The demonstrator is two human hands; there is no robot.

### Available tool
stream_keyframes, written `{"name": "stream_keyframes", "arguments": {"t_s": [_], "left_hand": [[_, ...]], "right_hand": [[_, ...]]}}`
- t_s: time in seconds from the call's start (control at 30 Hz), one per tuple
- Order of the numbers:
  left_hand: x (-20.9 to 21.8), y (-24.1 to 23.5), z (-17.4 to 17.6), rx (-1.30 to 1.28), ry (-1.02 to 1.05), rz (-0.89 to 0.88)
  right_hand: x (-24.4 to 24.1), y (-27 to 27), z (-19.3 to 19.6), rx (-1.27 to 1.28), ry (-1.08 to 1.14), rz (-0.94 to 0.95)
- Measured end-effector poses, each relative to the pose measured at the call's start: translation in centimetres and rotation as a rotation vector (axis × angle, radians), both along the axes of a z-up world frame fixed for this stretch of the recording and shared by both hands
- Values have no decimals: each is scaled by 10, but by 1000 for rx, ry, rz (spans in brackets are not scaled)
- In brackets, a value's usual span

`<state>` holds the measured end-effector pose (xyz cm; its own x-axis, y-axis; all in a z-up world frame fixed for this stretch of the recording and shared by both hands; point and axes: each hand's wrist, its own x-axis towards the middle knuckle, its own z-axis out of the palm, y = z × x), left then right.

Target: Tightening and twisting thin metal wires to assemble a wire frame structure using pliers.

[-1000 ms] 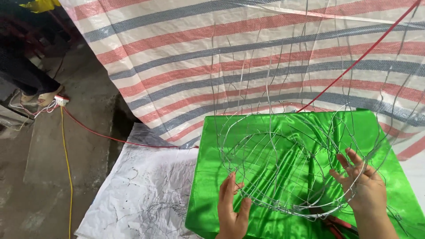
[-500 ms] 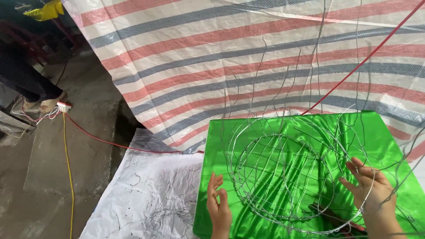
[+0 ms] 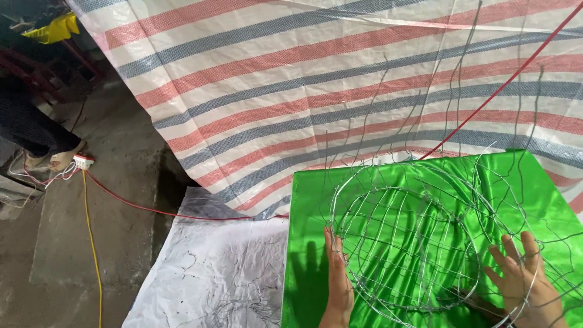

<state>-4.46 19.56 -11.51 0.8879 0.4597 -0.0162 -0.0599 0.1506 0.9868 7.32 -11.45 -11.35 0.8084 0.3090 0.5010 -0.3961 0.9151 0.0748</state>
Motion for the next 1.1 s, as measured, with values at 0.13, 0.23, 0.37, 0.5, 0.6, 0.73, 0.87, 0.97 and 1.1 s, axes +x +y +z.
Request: {"name": "stream_keyframes", "arguments": {"t_s": [0.13,0.23,0.37,0.5,0.6,0.73,0.87,0.97,1.1], "left_hand": [[1,-3,-6,-26,-49,24],[0,-9,13,-60,-25,49],[2,-21,33,-108,11,102],[4,-35,61,-136,-19,119],[3,-39,76,-108,-60,135],[15,-39,76,-105,-83,205],[22,-37,66,-164,-43,299],[25,-39,76,-209,47,313],[24,-36,63,-220,39,327]], "right_hand": [[13,-14,-17,69,-152,257],[12,-19,-17,-41,-182,180],[24,-33,-22,-200,31,-30],[0,-9,84,-1442,477,-344],[13,-21,61,-1338,428,-346],[52,-35,4,-1012,242,-291],[40,-2,75,-1515,397,-299],[42,8,91,-1586,465,-236],[44,7,84,-1604,464,-239]]}}
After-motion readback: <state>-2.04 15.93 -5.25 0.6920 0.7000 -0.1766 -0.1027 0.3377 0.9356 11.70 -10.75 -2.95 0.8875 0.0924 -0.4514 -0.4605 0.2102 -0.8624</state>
